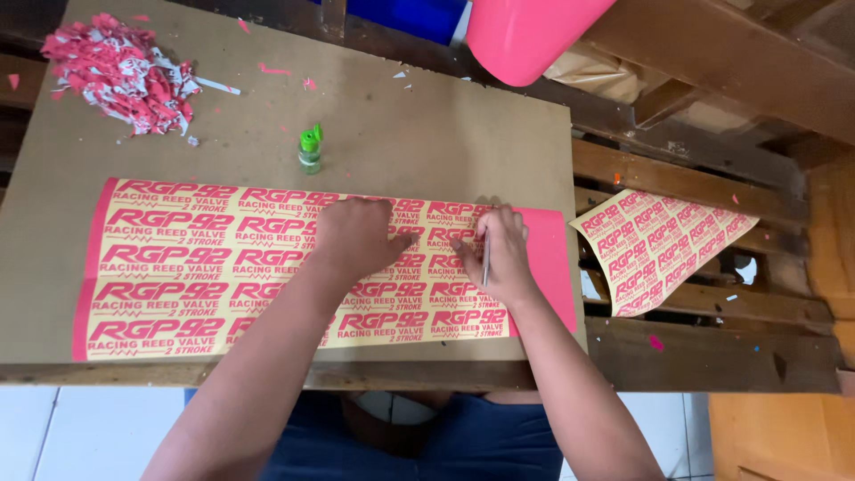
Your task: The person uses a craft knife to cut out individual stickers from a sheet of red and yellow racing-themed stickers on a wooden table. They carefully trace the outlines of the text and logos, removing excess material.
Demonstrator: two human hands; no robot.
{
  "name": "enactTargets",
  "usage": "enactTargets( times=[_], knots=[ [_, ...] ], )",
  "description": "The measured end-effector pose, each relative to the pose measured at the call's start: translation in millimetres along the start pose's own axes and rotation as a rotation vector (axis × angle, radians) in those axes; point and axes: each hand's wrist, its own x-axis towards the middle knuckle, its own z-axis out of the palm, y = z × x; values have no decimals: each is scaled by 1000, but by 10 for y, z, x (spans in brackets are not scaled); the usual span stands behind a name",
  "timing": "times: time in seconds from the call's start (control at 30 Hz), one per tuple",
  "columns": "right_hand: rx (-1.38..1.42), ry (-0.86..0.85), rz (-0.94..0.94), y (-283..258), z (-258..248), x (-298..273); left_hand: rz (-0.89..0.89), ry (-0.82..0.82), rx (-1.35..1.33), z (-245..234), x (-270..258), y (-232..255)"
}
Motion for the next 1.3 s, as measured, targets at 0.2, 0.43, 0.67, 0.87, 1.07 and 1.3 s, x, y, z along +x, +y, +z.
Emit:
enactTargets(
  times=[0.2, 0.43, 0.67, 0.87, 1.07, 1.3],
  knots=[
    [97, 38, -56, 184, -3, -26, -4, 2, 44, -37, -74, 47],
    [119, 1, 17, 206, 18, -56, -28, 41, 82, -26, -135, 109],
    [137, 11, 113, 136, -15, -43, 38, 180, -237, -2, -239, 42],
    [564, 282, 242, 14, -106, -92, 18, 604, -36, 45, -1085, -512],
    [1504, 539, 431, 216, -282, -119, -57, 398, 125, 540, -1925, 108],
    [1351, 525, 385, 218, -718, -256, -41, 457, 194, 714, -1805, 42]
  ],
)
